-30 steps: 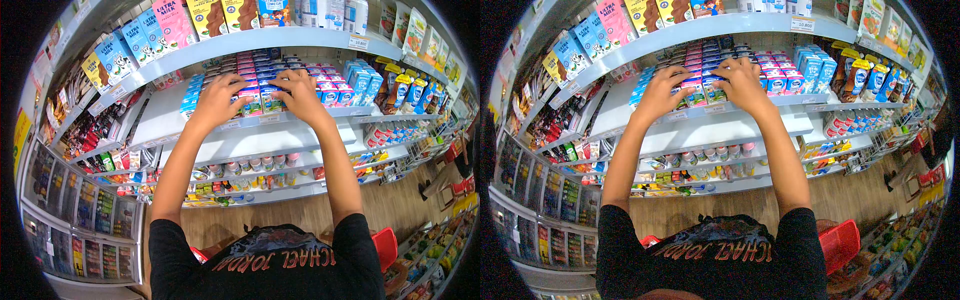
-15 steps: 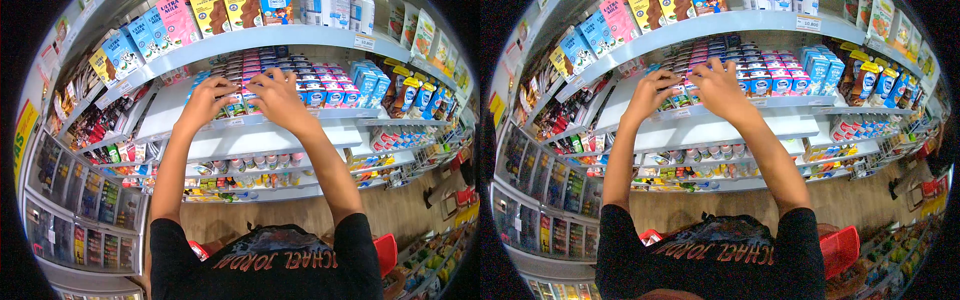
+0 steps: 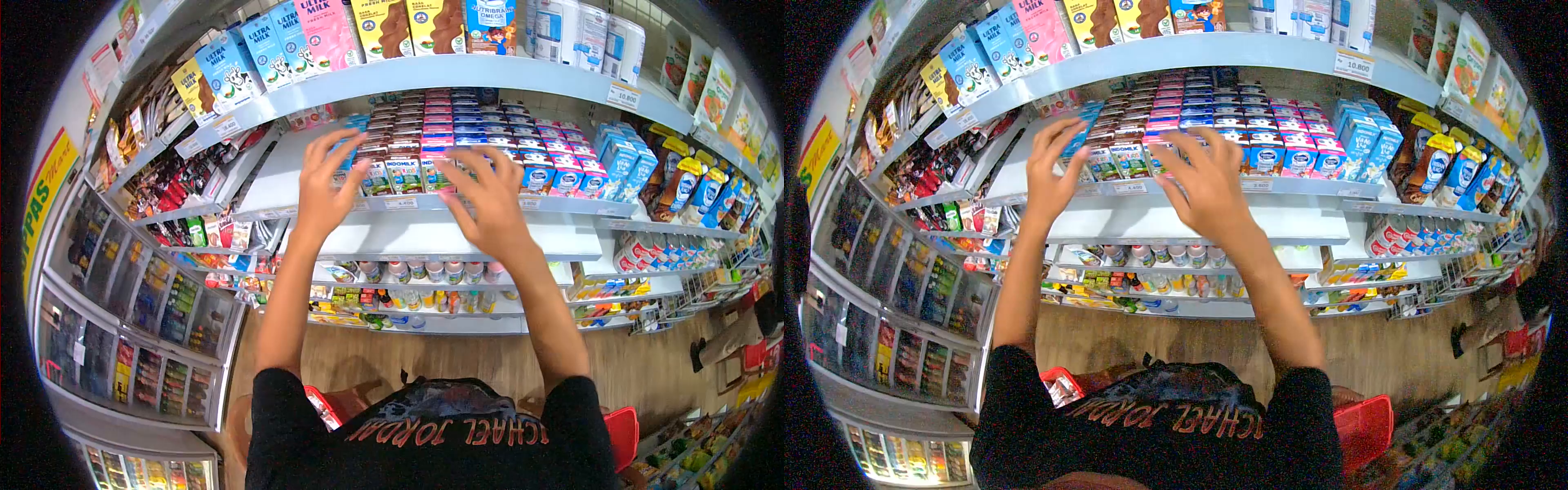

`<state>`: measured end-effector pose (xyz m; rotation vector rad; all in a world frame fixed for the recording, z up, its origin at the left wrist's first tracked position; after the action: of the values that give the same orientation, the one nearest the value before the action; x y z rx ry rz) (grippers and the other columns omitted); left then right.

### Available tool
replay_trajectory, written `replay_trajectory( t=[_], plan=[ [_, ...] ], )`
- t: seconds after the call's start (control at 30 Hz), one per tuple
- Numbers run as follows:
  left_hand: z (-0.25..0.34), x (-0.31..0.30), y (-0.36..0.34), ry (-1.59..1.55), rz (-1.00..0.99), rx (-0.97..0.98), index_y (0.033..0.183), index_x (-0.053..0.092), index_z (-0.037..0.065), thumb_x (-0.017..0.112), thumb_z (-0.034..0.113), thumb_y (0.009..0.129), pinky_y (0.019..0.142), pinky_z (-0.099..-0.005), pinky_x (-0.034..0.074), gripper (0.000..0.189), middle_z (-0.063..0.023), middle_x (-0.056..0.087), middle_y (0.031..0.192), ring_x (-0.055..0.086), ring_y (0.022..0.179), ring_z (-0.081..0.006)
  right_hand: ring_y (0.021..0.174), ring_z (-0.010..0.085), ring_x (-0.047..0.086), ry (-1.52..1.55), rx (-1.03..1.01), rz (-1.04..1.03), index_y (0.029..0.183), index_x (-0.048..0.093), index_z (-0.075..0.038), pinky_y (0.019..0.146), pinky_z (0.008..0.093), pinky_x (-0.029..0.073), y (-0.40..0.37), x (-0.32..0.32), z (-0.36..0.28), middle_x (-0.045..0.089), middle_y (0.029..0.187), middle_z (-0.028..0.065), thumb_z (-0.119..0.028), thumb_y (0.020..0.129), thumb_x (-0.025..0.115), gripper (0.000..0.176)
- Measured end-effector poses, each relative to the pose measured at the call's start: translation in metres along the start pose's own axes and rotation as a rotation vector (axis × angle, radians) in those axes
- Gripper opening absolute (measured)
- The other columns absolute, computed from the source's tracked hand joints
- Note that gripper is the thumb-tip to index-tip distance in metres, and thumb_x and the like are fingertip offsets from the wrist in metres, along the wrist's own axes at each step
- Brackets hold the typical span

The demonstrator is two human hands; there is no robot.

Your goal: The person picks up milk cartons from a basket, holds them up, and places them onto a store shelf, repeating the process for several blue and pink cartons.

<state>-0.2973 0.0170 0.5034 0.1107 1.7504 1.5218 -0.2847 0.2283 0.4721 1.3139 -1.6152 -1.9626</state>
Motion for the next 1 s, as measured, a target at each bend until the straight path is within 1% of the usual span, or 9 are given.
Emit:
replay_trajectory(
  t=[0.17,0.27,0.53,0.7,0.8,0.87,0.9,0.97,1.0],
  plan=[
    [-0.081,0.009,-0.055,-0.355,0.327,-0.478,0.131,0.057,0.001,0.058,0.030,0.098,0.104,-0.0373,0.040,0.045,-0.0168,0.058,0.130,0.054,0.122,-0.0256,0.120,0.0310,0.045,0.126,0.086,0.010,0.115,0.067,-0.015,0.099,0.0475,0.028,-0.038,0.010,0.003,0.059,0.124,0.0024,-0.015,0.081,0.071,0.034],
    [-0.096,0.043,-0.061,-0.462,0.011,-0.720,0.144,0.039,-0.004,0.046,0.041,0.102,0.109,-0.0341,0.035,0.061,-0.0206,0.043,0.147,0.046,0.131,-0.0269,0.121,0.0306,0.045,0.140,0.091,-0.033,0.113,0.070,-0.016,0.101,0.0468,0.027,-0.028,0.021,-0.006,0.061,0.123,0.0019,-0.014,0.083,0.069,0.030],
    [-0.110,0.035,-0.095,-0.754,0.151,-0.827,0.147,0.034,-0.002,0.047,0.038,0.103,0.110,-0.0333,0.033,0.061,-0.0191,0.041,0.149,0.041,0.136,-0.0242,0.119,0.0301,0.046,0.243,0.050,-0.066,0.110,0.070,-0.015,0.098,0.0455,0.029,-0.017,0.049,-0.049,0.061,0.121,0.0023,-0.011,0.083,0.067,0.028],
    [-0.084,-0.010,-0.156,-0.628,0.278,-0.698,0.133,0.052,-0.002,0.052,0.027,0.101,0.102,-0.0341,0.042,0.043,-0.0151,0.055,0.135,0.053,0.123,-0.0206,0.104,0.0311,0.056,0.531,0.072,-0.220,0.111,0.068,-0.008,0.087,0.0447,0.040,-0.104,0.100,-0.044,0.066,0.108,0.0085,-0.009,0.085,0.065,0.026],
    [-0.066,0.011,-0.246,-0.647,-0.043,-0.884,0.124,0.058,-0.001,0.049,0.031,0.102,0.098,-0.0354,0.045,0.040,-0.0145,0.063,0.120,0.059,0.111,-0.0211,0.093,0.0350,0.064,0.482,0.261,-0.503,0.103,0.067,-0.003,0.083,0.0456,0.047,-0.237,0.151,-0.010,0.067,0.100,0.0175,-0.009,0.087,0.063,0.018],
    [-0.051,0.042,-0.329,-0.612,-0.262,-0.897,0.124,0.058,0.000,0.049,0.035,0.101,0.097,-0.0377,0.046,0.043,-0.0176,0.065,0.116,0.062,0.109,-0.0282,0.087,0.0418,0.062,0.449,0.815,-0.663,0.087,0.062,0.002,0.075,0.0455,0.049,-0.387,0.169,0.032,0.064,0.091,0.0237,-0.019,0.090,0.062,0.021],
    [-0.043,0.066,-0.394,-0.545,-0.583,-0.899,0.127,0.056,0.001,0.052,0.036,0.099,0.098,-0.0413,0.045,0.046,-0.0208,0.061,0.124,0.058,0.116,-0.0345,0.089,0.0440,0.062,0.344,0.949,-0.662,0.088,0.063,0.002,0.075,0.0460,0.049,-0.466,0.163,0.045,0.064,0.085,0.0236,-0.026,0.090,0.061,0.029],
    [-0.012,0.093,-0.539,-0.692,-1.100,-0.890,0.132,0.055,0.006,0.047,0.042,0.097,0.101,-0.0453,0.043,0.050,-0.0196,0.059,0.128,0.056,0.118,-0.0363,0.087,0.0405,0.065,0.071,1.204,-1.124,0.092,0.066,0.001,0.074,0.0460,0.049,-0.697,0.118,0.076,0.067,0.086,0.0216,-0.030,0.090,0.061,0.031],
    [0.025,0.030,-0.443,-0.370,-1.688,-0.980,0.129,0.058,0.009,0.046,0.044,0.096,0.100,-0.0435,0.043,0.050,-0.0197,0.059,0.130,0.056,0.118,-0.0368,0.087,0.0401,0.065,-0.058,1.267,-1.313,0.092,0.066,0.001,0.074,0.0460,0.049,-0.715,0.067,0.067,0.067,0.086,0.0214,-0.030,0.091,0.061,0.031]
  ],
)
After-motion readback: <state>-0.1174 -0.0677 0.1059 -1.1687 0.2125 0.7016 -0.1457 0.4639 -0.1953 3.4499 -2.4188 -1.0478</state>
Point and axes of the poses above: each hand's wrist, its own y-axis towards the middle knuckle, its own x-axis out of the palm, z = x × y, the point moved 9 cm from there along y, towards the middle knuckle
